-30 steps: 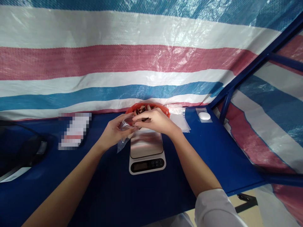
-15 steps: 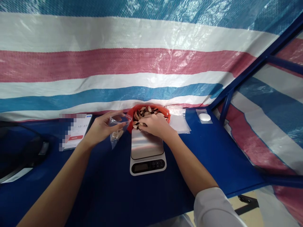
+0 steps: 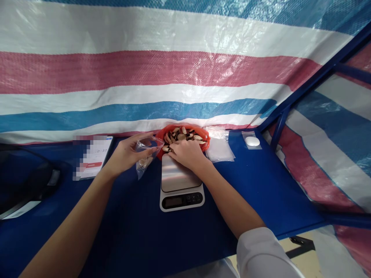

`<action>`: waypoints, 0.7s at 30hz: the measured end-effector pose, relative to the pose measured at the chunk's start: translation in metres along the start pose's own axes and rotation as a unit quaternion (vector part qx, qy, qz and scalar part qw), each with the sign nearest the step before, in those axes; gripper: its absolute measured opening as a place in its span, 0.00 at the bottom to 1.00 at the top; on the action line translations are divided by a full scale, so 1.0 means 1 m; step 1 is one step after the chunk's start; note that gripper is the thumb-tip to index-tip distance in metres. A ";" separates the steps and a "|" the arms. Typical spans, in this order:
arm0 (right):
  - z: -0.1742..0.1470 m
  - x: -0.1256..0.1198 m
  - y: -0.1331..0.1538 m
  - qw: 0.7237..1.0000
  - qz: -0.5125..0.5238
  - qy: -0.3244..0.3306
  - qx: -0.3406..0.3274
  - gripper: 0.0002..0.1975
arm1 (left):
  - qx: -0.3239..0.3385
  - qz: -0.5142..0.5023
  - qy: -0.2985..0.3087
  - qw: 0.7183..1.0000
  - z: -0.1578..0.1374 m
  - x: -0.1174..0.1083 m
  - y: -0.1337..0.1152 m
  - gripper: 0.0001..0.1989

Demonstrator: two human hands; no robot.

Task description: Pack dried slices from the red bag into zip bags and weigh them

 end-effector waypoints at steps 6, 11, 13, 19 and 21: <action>0.000 0.003 0.001 1.000 0.002 -0.002 0.016 0.20 | -0.006 -0.011 0.004 1.000 -0.001 0.002 0.002 0.31; 0.000 0.006 0.005 0.999 0.032 -0.021 0.016 0.18 | -0.002 -0.014 0.004 1.000 -0.001 0.002 0.002 0.31; 0.001 0.009 0.007 0.999 0.041 -0.017 0.009 0.18 | -0.002 -0.009 0.005 1.000 -0.001 0.002 0.002 0.30; 0.005 0.009 0.001 0.995 0.095 -0.034 0.017 0.17 | -0.001 -0.012 -0.002 1.000 -0.001 0.002 0.003 0.29; 0.006 0.006 -0.003 0.991 0.125 -0.050 0.010 0.16 | -0.002 -0.019 -0.002 1.000 -0.001 0.003 0.004 0.30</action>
Point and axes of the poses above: each hand's wrist, its own z-axis towards the middle knuckle, its own x-axis out of the palm, y = z × x, the point moved 6 cm from there along z, towards the middle knuckle, and after that the axes turned 10 degrees about x, right-handed, at the moved point
